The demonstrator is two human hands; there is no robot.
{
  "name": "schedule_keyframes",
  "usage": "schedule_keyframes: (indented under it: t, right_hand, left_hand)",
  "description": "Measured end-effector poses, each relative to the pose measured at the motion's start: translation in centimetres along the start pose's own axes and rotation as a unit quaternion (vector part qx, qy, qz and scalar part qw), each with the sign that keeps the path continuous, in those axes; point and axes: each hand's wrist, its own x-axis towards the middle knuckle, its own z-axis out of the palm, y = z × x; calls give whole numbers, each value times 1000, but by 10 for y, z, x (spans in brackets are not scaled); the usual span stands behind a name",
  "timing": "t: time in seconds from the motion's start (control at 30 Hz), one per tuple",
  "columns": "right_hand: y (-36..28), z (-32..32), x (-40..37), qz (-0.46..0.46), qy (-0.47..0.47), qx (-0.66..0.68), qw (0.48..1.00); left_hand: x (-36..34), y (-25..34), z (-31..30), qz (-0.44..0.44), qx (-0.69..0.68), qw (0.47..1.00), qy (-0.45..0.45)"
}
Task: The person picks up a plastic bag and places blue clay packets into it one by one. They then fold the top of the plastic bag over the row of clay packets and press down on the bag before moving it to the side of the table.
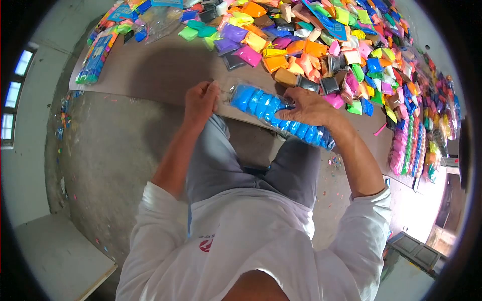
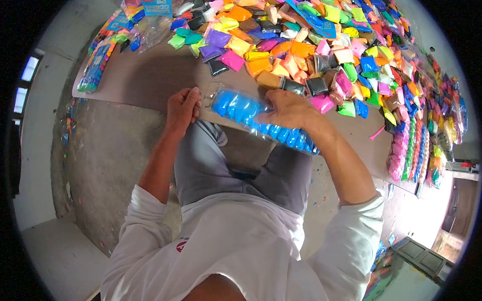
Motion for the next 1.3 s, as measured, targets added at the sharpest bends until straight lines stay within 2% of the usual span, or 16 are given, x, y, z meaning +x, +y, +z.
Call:
schedule_keyframes:
  t: [0.17, 0.23, 0.33, 0.47, 0.53, 0.57, 0.63, 0.73, 0.87, 0.93, 1.07, 1.13, 1.17, 1.23, 1.3]
  right_hand:
    - [-8, 3, -2, 14, -5, -10, 1000]
    - [-4, 7, -3, -4, 25, 48, 999]
    - [-1, 9, -5, -49, 35, 42, 997]
    - [-11, -6, -21, -47, 54, 79, 994]
    - [-20, -15, -34, -76, 165, 26, 983]
    - [-19, -11, -37, -75, 165, 26, 983]
    - [-11, 0, -39, -129, 318, -69, 937]
    - [-2, 21, -26, -125, 309, -118, 936]
    - [-6, 18, -35, -105, 251, -58, 961]
    - [-5, 7, -43, -90, 191, -24, 977]
    - [9, 8, -32, -101, 178, -62, 977]
    - [5, 14, -31, -160, 330, -157, 917]
    - [3, 21, -28, -161, 330, -156, 917]
    - [-2, 39, -21, -141, 421, -181, 878]
    - [-5, 53, -34, -130, 392, -211, 886]
  left_hand:
    - [-6, 3, 2, 6, 0, 1000, 14]
    - [-7, 5, 3, 11, 7, 1000, 15]
    - [-7, 7, 4, 12, 17, 1000, 21]
    - [-8, 5, 3, 19, -4, 1000, 25]
    - [-8, 3, 2, 20, -15, 999, 21]
    - [-8, 4, 2, 20, -2, 1000, 19]
    - [-7, 2, 4, 20, 10, 1000, 15]
    - [-6, -6, 7, 34, -19, 998, 43]
    - [-7, -8, 5, 64, -6, 997, 30]
    - [-7, -6, 5, 71, -7, 997, 33]
    - [-8, -3, 6, 72, 6, 997, 34]
    - [-9, -4, 6, 63, 3, 997, 38]
    - [-9, -4, 7, 66, -1, 997, 40]
    - [-11, -4, 6, 67, -4, 997, 39]
    - [-8, -5, 4, 53, 40, 997, 42]
